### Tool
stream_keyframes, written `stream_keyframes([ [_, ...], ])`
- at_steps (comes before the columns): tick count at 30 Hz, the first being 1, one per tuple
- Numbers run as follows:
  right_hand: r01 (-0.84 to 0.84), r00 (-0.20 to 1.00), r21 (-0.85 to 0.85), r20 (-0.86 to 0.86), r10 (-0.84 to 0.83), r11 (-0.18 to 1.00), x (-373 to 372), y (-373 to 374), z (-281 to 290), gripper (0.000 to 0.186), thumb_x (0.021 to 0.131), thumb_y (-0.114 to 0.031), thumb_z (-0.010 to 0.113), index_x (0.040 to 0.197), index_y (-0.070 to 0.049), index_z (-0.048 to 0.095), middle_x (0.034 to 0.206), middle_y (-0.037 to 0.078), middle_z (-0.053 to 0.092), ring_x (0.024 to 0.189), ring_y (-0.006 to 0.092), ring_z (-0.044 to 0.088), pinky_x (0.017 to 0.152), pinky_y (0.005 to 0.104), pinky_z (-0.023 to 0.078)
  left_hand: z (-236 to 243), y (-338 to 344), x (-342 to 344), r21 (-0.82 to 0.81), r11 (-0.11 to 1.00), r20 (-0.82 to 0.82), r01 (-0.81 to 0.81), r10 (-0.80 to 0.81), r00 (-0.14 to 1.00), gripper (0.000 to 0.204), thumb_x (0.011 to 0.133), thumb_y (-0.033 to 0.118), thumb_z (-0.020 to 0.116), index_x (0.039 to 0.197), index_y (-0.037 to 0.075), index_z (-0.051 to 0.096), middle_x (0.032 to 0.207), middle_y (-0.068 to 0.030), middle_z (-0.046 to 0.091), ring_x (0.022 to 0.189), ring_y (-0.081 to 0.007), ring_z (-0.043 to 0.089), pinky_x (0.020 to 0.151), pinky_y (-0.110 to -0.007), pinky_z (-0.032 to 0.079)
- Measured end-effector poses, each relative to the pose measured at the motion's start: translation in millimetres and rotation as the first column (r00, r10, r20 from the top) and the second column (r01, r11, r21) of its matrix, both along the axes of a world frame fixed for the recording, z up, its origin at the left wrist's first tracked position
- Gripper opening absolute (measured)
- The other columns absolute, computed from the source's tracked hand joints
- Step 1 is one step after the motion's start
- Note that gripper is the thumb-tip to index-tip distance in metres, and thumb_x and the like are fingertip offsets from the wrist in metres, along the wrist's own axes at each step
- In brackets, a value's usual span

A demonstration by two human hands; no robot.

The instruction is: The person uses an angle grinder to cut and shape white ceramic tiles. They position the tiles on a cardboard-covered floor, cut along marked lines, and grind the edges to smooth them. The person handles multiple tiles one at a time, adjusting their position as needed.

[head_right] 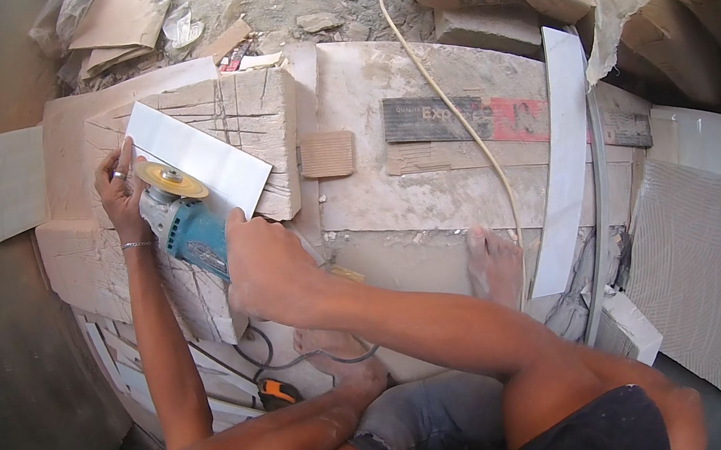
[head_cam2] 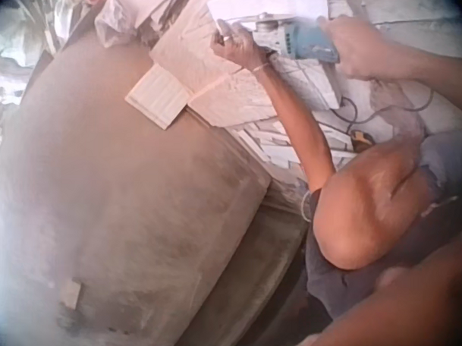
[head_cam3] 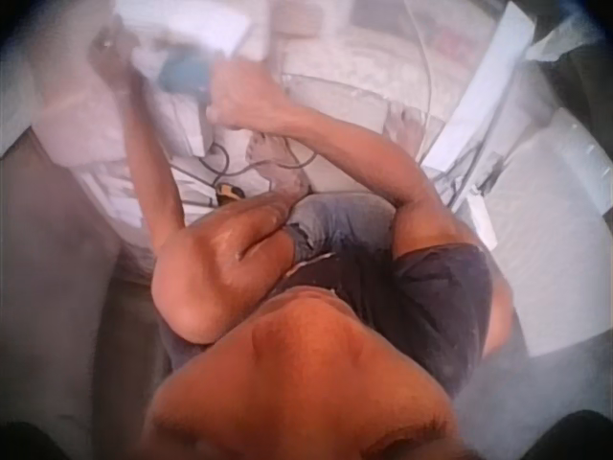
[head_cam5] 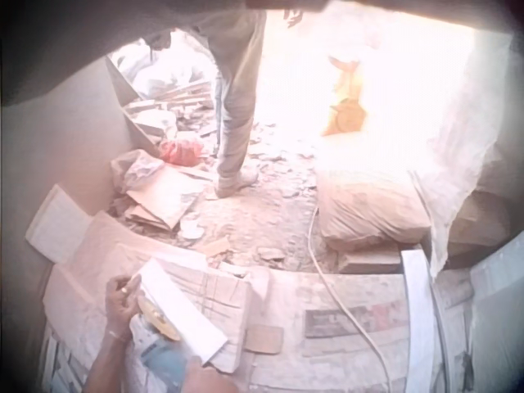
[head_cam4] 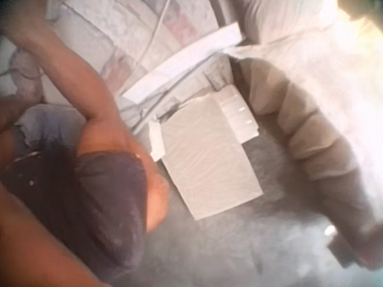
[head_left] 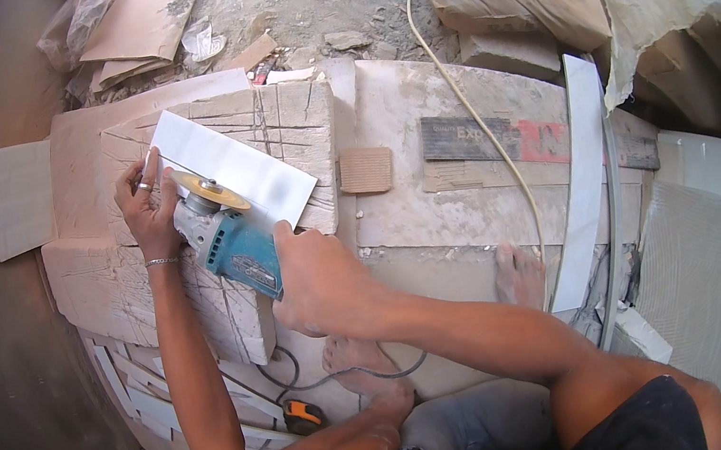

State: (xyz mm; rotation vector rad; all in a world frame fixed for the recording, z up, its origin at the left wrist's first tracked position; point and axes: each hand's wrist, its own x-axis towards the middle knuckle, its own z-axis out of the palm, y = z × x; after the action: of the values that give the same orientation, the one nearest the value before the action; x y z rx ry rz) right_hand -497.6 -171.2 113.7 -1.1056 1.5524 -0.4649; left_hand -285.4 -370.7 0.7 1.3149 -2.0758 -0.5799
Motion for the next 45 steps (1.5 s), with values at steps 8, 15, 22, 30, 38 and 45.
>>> stream_keyframes([
  [8,-0.028,0.998,0.089,0.051,0.023,0.996,-5.8,-3.6,12.3,0.044,0.074,0.002,0.075,0.112,0.011,0.053,0.103,0.035,0.071,0.103,0.0509,0.071,0.091,0.0523,0.059,-9.8,-8.3,9.0,0.006,1.0,0.024,0.013,-0.013,1.0,0.043,0.099,0.033,0.075,0.14,0.023,0.072,0.131,-0.0059,0.059,0.129,-0.0234,0.049,0.114,-0.04,0.043],
  [15,-0.009,1.0,0.073,0.013,0.008,0.997,-2.9,-2.5,7.8,0.044,0.076,0.002,0.076,0.113,0.011,0.053,0.104,0.034,0.071,0.105,0.05,0.071,0.093,0.0515,0.059,-9.5,-8.0,10.2,-0.017,0.999,0.032,0.037,-0.037,0.999,0.044,0.099,0.033,0.075,0.141,0.023,0.071,0.131,-0.0061,0.058,0.129,-0.0238,0.048,0.115,-0.041,0.042],
  [22,-0.005,1.0,-0.044,0.0,0.005,0.999,0.4,2.4,-3.2,0.048,0.072,-0.004,0.074,0.11,0.017,0.052,0.087,0.036,0.069,0.084,0.0512,0.074,0.078,0.0509,0.062,-10.5,-9.3,11.3,-0.014,0.999,0.028,0.043,-0.042,0.999,0.044,0.099,0.034,0.074,0.141,0.023,0.071,0.131,-0.0062,0.058,0.13,-0.0244,0.048,0.116,-0.043,0.041],
  [30,0.004,1.0,-0.056,0.008,-0.003,0.998,-0.1,5.0,-6.1,0.048,0.072,-0.004,0.075,0.109,0.016,0.052,0.089,0.037,0.069,0.084,0.051,0.074,0.078,0.0502,0.063,-12.6,-8.8,10.8,-0.012,1.0,0.025,0.024,-0.024,0.999,0.045,0.099,0.039,0.073,0.141,0.023,0.071,0.132,-0.0077,0.058,0.131,-0.0254,0.047,0.117,-0.045,0.04],
  [38,-0.002,1.0,-0.053,0.0,0.002,0.999,-1.7,4.8,-3.9,0.047,0.072,-0.005,0.075,0.108,0.016,0.053,0.088,0.037,0.069,0.084,0.0504,0.074,0.077,0.0501,0.063,-12.6,-10.1,11.3,-0.021,0.999,0.045,0.027,-0.026,0.999,0.046,0.099,0.04,0.073,0.141,0.022,0.071,0.131,-0.0077,0.058,0.131,-0.0253,0.047,0.117,-0.046,0.041],
  [45,-0.006,1.0,-0.055,-0.006,0.005,0.998,-2.1,4.8,-5.3,0.047,0.072,-0.004,0.075,0.108,0.016,0.053,0.088,0.037,0.07,0.082,0.0502,0.074,0.077,0.0495,0.063,-13.1,-9.0,10.6,-0.024,1.0,0.037,0.02,-0.019,0.999,0.045,0.099,0.038,0.073,0.141,0.022,0.071,0.131,-0.0077,0.058,0.131,-0.0253,0.047,0.115,-0.045,0.042],
])
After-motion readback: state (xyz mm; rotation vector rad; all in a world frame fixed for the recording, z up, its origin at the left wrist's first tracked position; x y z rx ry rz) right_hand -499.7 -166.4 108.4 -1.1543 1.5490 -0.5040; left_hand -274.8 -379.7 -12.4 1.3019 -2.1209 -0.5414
